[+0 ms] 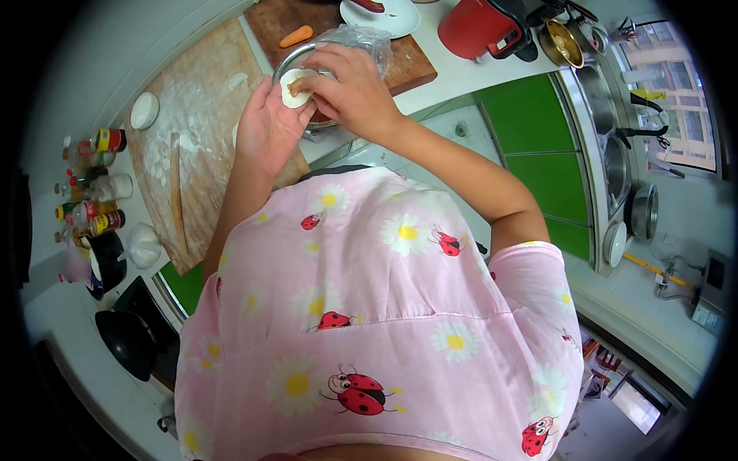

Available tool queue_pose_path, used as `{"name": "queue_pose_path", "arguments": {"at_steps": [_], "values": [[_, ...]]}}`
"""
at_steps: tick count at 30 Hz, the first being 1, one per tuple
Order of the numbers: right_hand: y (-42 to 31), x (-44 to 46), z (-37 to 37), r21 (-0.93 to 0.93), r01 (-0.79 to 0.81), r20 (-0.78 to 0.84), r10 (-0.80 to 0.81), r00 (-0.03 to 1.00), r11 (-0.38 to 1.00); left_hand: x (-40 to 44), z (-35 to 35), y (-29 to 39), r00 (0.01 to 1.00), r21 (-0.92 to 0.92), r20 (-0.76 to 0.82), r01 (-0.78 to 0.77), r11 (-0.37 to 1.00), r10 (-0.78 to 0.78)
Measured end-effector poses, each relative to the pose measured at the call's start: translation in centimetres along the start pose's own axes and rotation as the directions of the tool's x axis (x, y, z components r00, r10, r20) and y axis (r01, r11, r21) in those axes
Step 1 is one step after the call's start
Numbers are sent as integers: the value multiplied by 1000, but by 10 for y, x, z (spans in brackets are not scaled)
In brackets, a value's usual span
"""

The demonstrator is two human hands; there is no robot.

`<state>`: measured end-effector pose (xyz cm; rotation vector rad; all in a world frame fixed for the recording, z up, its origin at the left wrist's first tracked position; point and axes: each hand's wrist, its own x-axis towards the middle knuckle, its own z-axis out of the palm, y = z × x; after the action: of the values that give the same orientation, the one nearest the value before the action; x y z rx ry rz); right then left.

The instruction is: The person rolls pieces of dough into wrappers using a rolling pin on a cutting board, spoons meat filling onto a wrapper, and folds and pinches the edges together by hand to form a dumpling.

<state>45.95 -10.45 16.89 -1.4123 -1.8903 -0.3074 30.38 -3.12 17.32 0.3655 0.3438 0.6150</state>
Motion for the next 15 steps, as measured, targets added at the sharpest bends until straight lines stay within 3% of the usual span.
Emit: {"name": "queue_pose_path", "arguments": {"at_steps": [4, 10, 15], "values": [[2, 5, -3, 67, -9, 29, 7, 1000, 998, -1, 0, 0, 1000, 11, 13, 22, 1000, -22], [1, 11, -3, 92, -17, 37, 14, 999, 996, -1, -1, -2, 998, 145, -66, 23, 989, -14], [0, 17, -5, 133, -33, 49, 27, 998, 991, -10, 4, 0, 1000, 310, -8, -9, 951, 12]]}}
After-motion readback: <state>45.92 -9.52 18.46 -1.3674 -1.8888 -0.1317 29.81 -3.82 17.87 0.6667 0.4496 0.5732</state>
